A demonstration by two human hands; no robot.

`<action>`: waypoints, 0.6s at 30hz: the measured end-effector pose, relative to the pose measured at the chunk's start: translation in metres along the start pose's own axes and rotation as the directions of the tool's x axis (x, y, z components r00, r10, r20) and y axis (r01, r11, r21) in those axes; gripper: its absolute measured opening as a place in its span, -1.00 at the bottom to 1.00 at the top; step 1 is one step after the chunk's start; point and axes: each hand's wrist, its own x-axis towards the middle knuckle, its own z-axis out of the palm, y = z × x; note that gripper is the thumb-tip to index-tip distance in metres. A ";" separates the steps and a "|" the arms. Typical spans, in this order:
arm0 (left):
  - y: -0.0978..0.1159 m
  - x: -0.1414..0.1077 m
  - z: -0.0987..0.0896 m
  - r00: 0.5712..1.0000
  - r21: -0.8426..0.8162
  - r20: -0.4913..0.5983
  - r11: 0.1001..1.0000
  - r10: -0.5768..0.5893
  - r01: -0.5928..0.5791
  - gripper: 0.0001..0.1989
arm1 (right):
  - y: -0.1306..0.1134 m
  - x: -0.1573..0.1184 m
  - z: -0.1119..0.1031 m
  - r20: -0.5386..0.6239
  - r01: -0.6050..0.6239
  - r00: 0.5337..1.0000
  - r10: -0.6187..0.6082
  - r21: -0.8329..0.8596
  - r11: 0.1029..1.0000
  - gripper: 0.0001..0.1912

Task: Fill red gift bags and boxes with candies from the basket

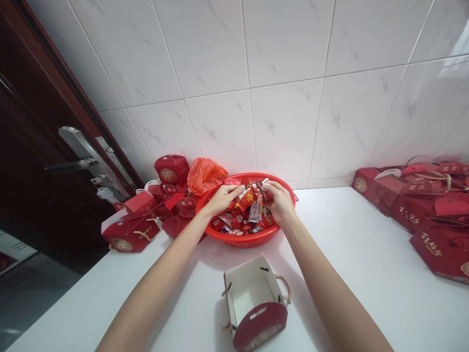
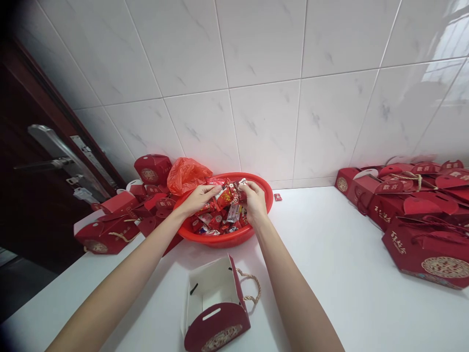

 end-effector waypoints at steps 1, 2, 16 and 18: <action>0.000 0.000 0.000 1.000 -0.001 0.001 1.000 0.001 -0.001 -0.36 | 0.000 0.000 0.000 0.023 -0.006 1.000 0.007 -0.009 1.000 -0.81; 0.001 0.000 0.000 1.000 -0.002 0.002 1.000 0.004 -0.004 -0.36 | 0.001 -0.001 -0.001 0.039 -0.009 0.999 0.009 -0.017 1.000 -0.80; 0.001 -0.001 -0.002 0.999 -0.068 -0.036 0.998 0.002 -0.004 -0.45 | 0.002 -0.003 -0.001 0.138 -0.046 0.989 0.059 -0.096 0.994 -0.77; 0.001 -0.002 -0.001 1.000 -0.099 -0.015 0.995 -0.020 0.019 -0.48 | 0.003 -0.002 -0.002 0.182 -0.038 0.982 0.054 -0.092 0.995 -0.76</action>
